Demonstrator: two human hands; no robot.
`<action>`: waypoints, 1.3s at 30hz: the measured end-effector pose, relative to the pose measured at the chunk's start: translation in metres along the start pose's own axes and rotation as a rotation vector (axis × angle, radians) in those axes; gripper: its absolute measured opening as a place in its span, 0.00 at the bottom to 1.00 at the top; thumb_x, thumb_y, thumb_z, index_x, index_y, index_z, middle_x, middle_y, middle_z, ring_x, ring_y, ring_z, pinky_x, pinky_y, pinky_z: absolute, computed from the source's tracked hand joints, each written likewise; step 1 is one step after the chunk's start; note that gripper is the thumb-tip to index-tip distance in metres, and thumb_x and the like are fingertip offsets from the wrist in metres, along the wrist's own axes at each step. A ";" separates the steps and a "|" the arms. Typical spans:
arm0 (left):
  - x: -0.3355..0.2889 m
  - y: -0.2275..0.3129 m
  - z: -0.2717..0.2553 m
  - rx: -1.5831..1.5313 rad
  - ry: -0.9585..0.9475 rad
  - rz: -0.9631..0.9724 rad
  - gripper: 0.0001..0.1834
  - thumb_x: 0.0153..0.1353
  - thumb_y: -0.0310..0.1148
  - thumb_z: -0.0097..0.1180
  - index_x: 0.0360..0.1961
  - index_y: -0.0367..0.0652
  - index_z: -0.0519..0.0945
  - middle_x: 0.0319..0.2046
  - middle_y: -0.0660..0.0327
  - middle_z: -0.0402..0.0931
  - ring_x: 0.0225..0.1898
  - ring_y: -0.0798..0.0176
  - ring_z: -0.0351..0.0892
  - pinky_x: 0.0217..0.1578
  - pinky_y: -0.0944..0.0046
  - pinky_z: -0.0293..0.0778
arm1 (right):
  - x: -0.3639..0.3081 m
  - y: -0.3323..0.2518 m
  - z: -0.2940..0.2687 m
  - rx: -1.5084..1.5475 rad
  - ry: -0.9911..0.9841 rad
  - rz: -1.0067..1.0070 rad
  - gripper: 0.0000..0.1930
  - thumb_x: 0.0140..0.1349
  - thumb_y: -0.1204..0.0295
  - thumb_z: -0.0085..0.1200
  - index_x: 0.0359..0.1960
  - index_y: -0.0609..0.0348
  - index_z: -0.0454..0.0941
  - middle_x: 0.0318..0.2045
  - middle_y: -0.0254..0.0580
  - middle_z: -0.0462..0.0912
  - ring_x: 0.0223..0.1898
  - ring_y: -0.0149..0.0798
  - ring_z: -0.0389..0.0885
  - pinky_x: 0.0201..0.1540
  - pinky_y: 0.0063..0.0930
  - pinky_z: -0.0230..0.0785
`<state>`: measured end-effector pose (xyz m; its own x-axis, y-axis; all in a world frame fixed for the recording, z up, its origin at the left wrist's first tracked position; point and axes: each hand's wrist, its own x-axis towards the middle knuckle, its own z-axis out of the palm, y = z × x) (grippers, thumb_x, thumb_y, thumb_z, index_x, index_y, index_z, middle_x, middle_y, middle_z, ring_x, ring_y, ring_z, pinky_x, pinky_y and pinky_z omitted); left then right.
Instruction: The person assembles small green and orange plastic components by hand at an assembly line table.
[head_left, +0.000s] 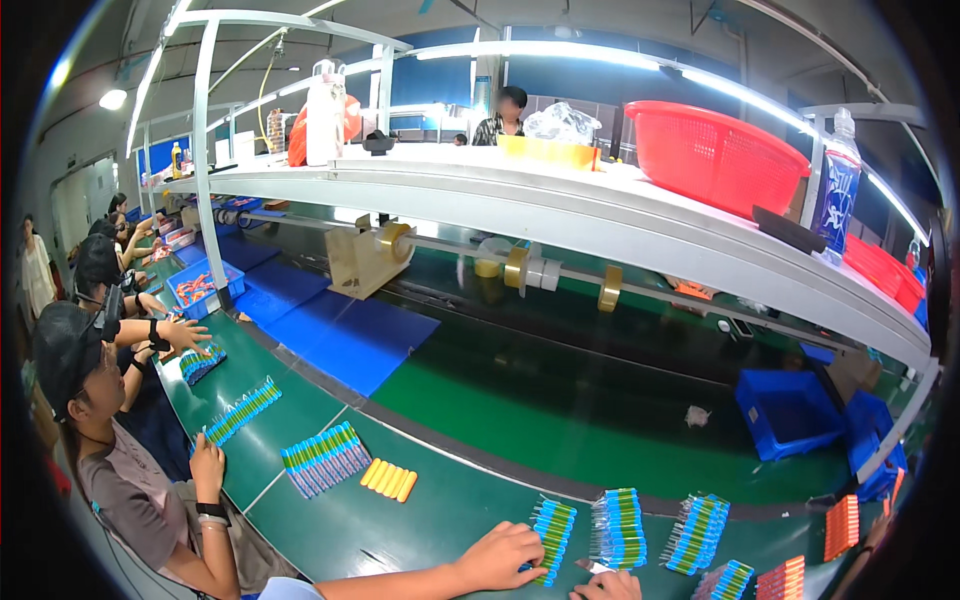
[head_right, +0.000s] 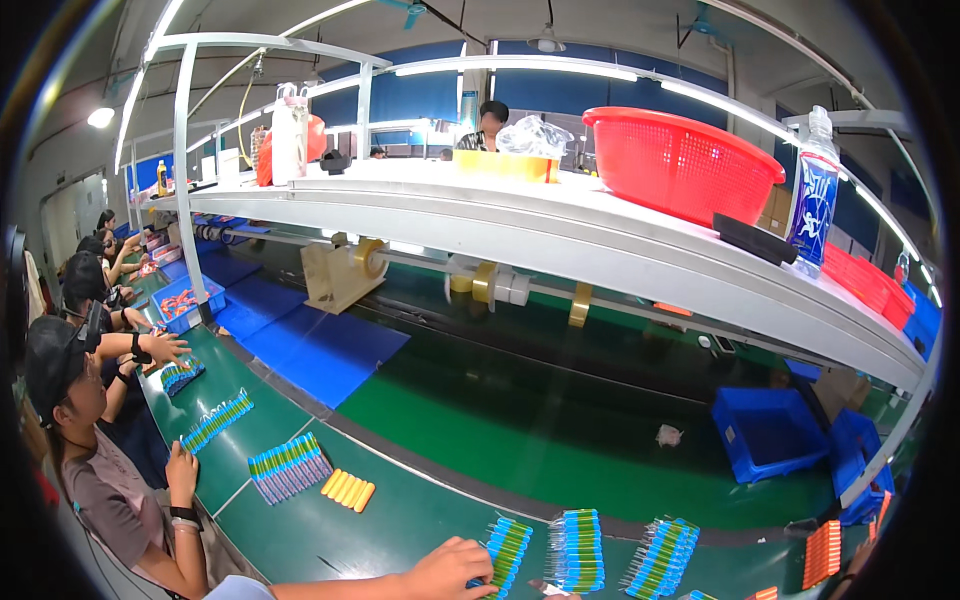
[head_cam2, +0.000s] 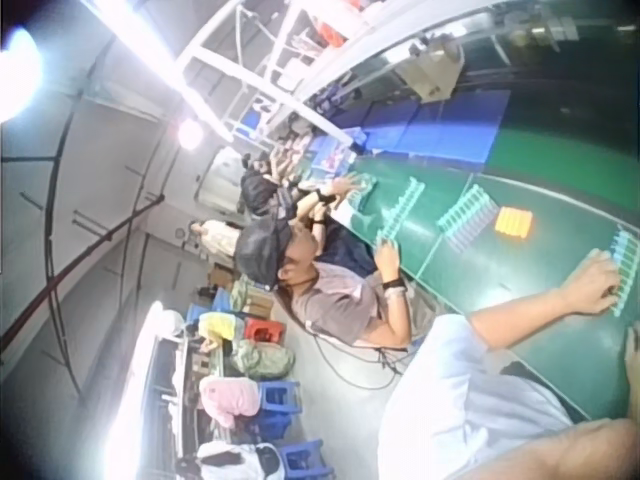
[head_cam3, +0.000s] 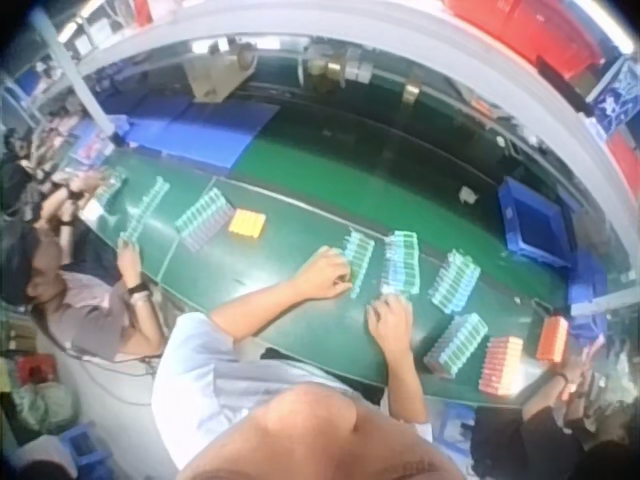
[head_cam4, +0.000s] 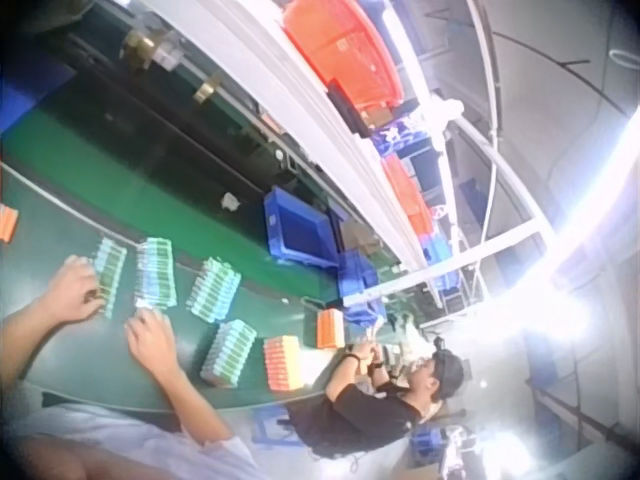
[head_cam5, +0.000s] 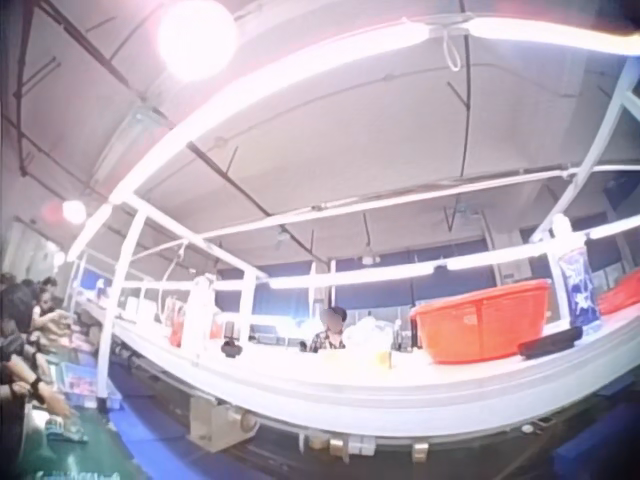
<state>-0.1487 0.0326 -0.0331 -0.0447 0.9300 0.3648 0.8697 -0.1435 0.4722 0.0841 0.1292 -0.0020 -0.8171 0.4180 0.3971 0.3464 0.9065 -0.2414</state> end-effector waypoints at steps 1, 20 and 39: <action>0.001 0.002 -0.001 -0.012 0.037 0.025 0.12 0.58 0.44 0.64 0.37 0.49 0.82 0.33 0.66 0.76 0.42 0.58 0.75 0.46 0.55 0.66 | 0.001 -0.005 -0.007 0.039 -0.004 -0.038 0.08 0.55 0.66 0.63 0.33 0.53 0.83 0.34 0.42 0.78 0.43 0.50 0.76 0.47 0.44 0.67; 0.010 -0.004 -0.005 -0.095 0.038 -0.011 0.13 0.52 0.38 0.70 0.38 0.47 0.84 0.46 0.64 0.79 0.52 0.53 0.73 0.50 0.53 0.67 | 0.036 0.018 -0.008 -0.032 -0.235 0.344 0.13 0.52 0.68 0.67 0.39 0.52 0.82 0.37 0.36 0.77 0.43 0.44 0.77 0.42 0.42 0.68; 0.011 -0.006 -0.005 -0.096 0.064 -0.023 0.15 0.47 0.39 0.73 0.36 0.50 0.84 0.44 0.65 0.79 0.49 0.54 0.74 0.50 0.54 0.64 | 0.010 0.041 -0.021 0.387 -0.197 0.244 0.19 0.56 0.78 0.62 0.51 0.58 0.77 0.33 0.43 0.80 0.35 0.49 0.80 0.38 0.40 0.73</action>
<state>-0.1569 0.0425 -0.0282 -0.0980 0.9106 0.4015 0.8171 -0.1567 0.5548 0.1001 0.1712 0.0109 -0.8180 0.5621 0.1219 0.3726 0.6793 -0.6323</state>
